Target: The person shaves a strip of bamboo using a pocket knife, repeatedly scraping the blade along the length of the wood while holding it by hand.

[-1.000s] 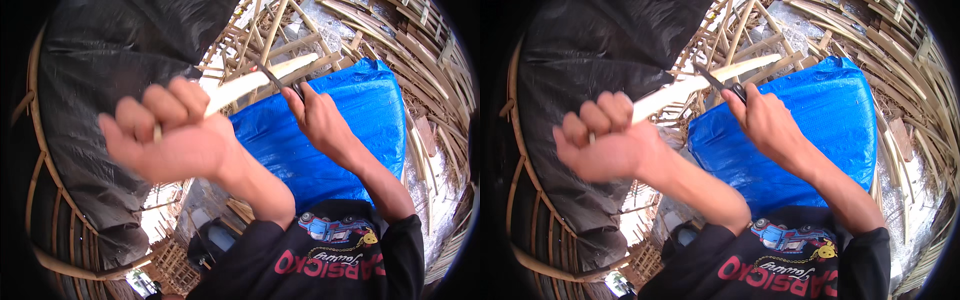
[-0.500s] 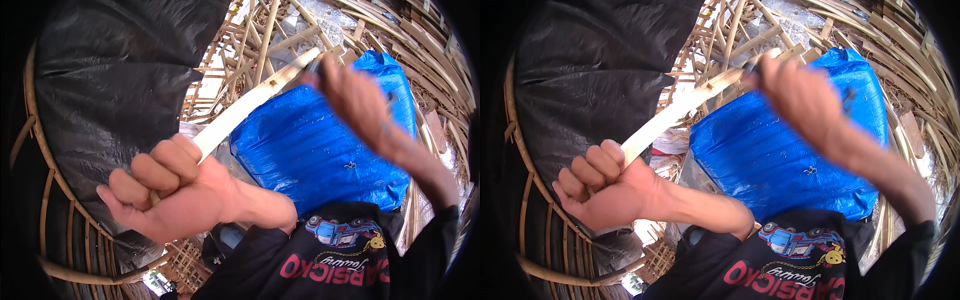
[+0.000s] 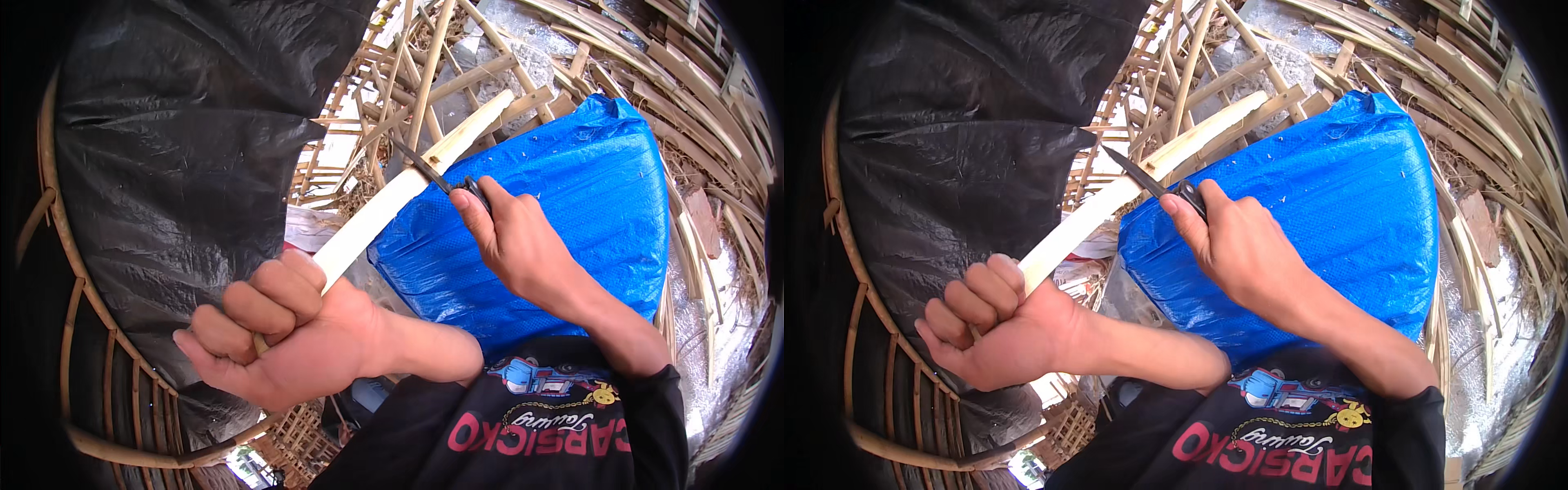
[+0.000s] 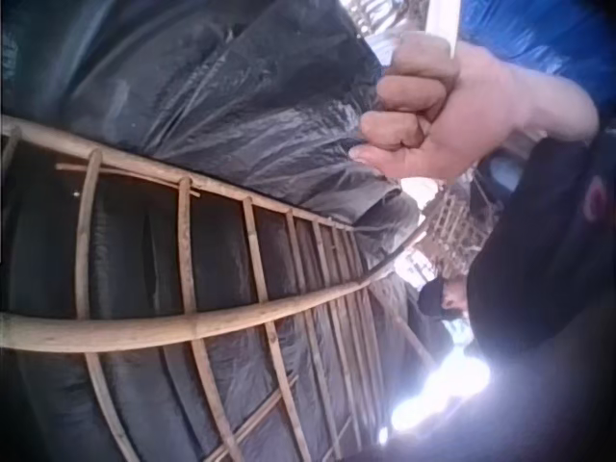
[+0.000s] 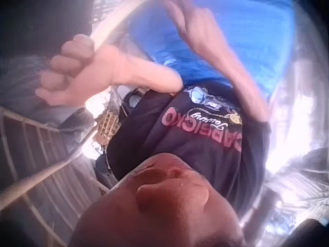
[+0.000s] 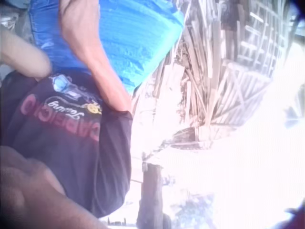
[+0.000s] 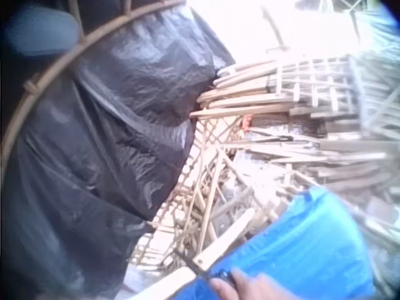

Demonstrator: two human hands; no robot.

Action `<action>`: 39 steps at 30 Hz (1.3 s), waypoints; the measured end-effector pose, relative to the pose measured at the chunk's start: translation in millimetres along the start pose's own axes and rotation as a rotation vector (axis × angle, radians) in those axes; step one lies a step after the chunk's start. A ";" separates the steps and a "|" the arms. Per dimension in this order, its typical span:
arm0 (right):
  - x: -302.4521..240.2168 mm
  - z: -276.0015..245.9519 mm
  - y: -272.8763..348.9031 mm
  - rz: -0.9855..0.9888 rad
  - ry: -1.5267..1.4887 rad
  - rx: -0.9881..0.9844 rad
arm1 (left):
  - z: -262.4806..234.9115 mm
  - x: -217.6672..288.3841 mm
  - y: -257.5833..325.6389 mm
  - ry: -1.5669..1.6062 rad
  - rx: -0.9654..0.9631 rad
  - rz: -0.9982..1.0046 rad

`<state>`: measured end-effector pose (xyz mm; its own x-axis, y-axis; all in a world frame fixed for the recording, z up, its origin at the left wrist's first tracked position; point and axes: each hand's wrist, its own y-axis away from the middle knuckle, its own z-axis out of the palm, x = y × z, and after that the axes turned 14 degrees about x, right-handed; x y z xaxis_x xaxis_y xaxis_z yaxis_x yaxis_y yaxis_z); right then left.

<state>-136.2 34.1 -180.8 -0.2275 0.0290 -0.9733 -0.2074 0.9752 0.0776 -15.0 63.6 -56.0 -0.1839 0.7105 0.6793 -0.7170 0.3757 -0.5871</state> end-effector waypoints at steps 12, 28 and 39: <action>17.6 21.9 0.8 -0.065 0.260 0.086 | -39.5 -6.9 -1.3 0.065 -0.027 -0.046; 18.0 10.1 10.9 0.008 0.132 0.085 | -35.6 -9.1 11.1 0.058 -0.019 0.003; 33.4 6.8 -1.4 0.012 0.208 -0.013 | -40.0 -12.5 16.1 0.069 -0.053 -0.011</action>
<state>-137.0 35.2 -215.0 -0.4215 -0.0065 -0.9068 -0.2152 0.9721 0.0930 2.6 84.5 -91.6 -0.1287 0.7447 0.6549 -0.6820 0.4129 -0.6036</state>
